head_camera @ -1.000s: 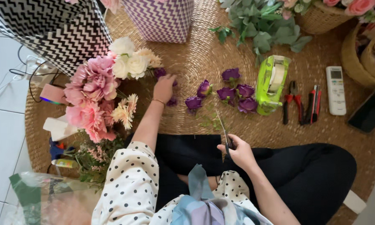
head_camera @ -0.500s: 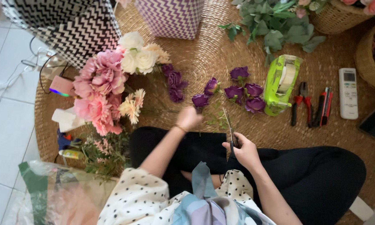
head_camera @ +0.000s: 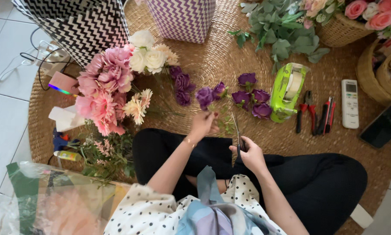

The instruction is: The person sits on a woven mat and uses scissors to trim the stems of purple artificial flowers. They repeatedly pick up individual flowers, cut the stems, and place the trimmed flowers aside on the mat.

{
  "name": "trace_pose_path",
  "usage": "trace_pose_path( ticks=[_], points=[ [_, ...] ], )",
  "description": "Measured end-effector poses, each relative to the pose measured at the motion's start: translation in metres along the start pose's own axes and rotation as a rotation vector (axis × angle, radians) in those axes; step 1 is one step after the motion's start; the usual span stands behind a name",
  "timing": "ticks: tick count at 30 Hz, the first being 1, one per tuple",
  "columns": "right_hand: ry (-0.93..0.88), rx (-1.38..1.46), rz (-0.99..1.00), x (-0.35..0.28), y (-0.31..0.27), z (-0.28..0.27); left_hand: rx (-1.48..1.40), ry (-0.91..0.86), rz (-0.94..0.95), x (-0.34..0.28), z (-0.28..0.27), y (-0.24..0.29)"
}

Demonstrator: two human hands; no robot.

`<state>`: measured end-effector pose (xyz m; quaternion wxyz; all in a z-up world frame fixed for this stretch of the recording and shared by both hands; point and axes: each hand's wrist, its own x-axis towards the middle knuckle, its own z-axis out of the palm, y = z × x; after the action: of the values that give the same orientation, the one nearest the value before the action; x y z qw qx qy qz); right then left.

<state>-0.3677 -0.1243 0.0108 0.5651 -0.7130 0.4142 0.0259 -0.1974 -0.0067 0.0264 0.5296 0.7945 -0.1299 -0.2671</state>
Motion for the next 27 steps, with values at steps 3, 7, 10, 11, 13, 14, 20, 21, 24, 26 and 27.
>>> trace_pose_path(
  ticks=[3,7,10,11,13,14,20,21,24,26,27],
  points=[
    [-0.025,0.267,-0.127,0.001,0.005,0.009,-0.461,-0.015,-0.149,-0.029,-0.017,0.026],
    [-0.044,0.429,-0.196,0.003,0.009,0.017,-0.49,0.013,-0.166,-0.057,-0.024,0.029],
    [0.029,0.388,-0.202,0.013,0.025,0.019,-0.563,0.016,-0.154,-0.073,-0.026,0.03],
    [0.032,0.418,-0.213,0.017,0.032,0.021,-0.573,0.006,-0.153,-0.076,-0.026,0.027],
    [0.037,0.44,-0.222,0.012,0.03,0.023,-0.592,-0.005,-0.155,-0.077,-0.018,0.012],
    [-0.003,0.551,-0.273,0.004,0.022,0.023,-0.619,-0.012,-0.157,-0.076,-0.01,0.001],
    [-0.085,0.81,-0.318,-0.021,0.01,0.029,-0.77,-0.046,-0.225,-0.072,0.027,-0.029],
    [-0.031,0.774,-0.331,-0.021,0.013,0.03,-0.777,-0.036,-0.227,-0.072,0.029,-0.029],
    [-0.001,0.721,-0.317,-0.03,-0.003,0.024,-0.838,-0.037,-0.185,-0.069,0.041,-0.037],
    [0.003,0.68,-0.324,-0.033,-0.006,0.024,-0.844,-0.049,-0.164,-0.064,0.044,-0.041],
    [0.004,0.643,-0.33,-0.034,-0.008,0.024,-0.846,-0.06,-0.143,-0.062,0.045,-0.042]
  ],
)
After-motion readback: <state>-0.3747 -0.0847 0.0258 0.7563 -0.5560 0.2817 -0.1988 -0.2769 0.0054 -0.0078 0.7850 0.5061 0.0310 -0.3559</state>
